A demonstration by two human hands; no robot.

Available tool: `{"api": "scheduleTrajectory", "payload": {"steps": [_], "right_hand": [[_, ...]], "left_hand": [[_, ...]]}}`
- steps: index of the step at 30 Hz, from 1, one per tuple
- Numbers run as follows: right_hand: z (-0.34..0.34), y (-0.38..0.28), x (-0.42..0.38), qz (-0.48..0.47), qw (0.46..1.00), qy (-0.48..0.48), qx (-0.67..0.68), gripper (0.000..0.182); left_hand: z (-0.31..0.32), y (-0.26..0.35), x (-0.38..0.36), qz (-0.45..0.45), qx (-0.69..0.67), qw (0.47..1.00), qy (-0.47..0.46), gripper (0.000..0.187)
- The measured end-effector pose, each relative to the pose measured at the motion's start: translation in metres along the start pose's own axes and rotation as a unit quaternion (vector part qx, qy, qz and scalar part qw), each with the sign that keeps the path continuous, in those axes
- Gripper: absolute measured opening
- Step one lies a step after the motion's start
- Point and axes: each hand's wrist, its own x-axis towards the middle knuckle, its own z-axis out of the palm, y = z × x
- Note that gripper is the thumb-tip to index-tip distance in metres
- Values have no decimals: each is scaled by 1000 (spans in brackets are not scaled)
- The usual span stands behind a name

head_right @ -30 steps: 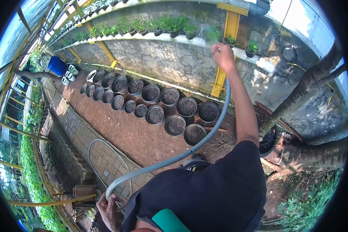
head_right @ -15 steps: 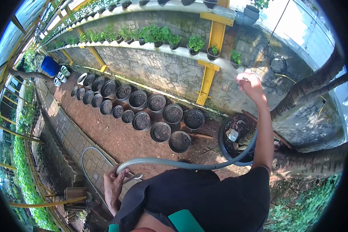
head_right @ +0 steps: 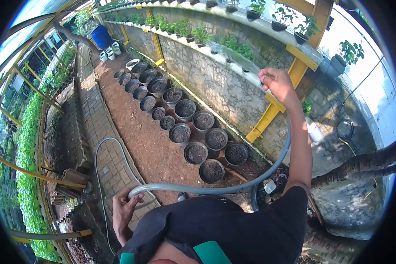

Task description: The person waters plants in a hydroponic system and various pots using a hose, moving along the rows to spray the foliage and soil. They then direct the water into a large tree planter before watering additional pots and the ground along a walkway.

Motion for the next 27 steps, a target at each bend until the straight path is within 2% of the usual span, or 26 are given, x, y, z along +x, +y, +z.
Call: {"api": "scheduleTrajectory", "payload": {"steps": [2, 4, 8, 11, 14, 17, 19, 20, 23, 27], "right_hand": [[16, -10, 13, -11, 1000, -4, 12, 11], [35, -33, 22, -23, 999, 7, -39, 12], [68, -50, 69, -84, 993, 3, -79, 15], [95, -78, 89, -93, 991, 0, -96, 17], [116, -93, 116, -135, 988, -13, -79, 17], [133, -97, 142, -126, 990, -11, -69, 18], [141, -111, 152, -161, 982, 8, -104, 20], [144, -116, 156, -175, 977, 18, -120, 20], [153, -128, 172, -187, 977, 5, -105, 21], [164, -144, 183, -222, 972, -2, -73, 21]], "left_hand": [[-12, 2, -9, -5, -26, 999, 20, 38], [-25, 2, -19, -18, -29, 998, 45, 40], [-42, -21, -37, -35, -48, 994, 94, 43], [-48, -32, -48, -38, -61, 987, 141, 45], [-52, -37, -56, -94, -54, 979, 175, 43], [-48, -46, -62, -72, -81, 971, 213, 35], [-45, -61, -64, -50, -82, 968, 232, 34], [-44, -66, -66, -40, -80, 967, 239, 34], [-49, -44, -72, -106, -88, 969, 205, 38], [-50, -39, -72, -114, -66, 967, 220, 36]]}}
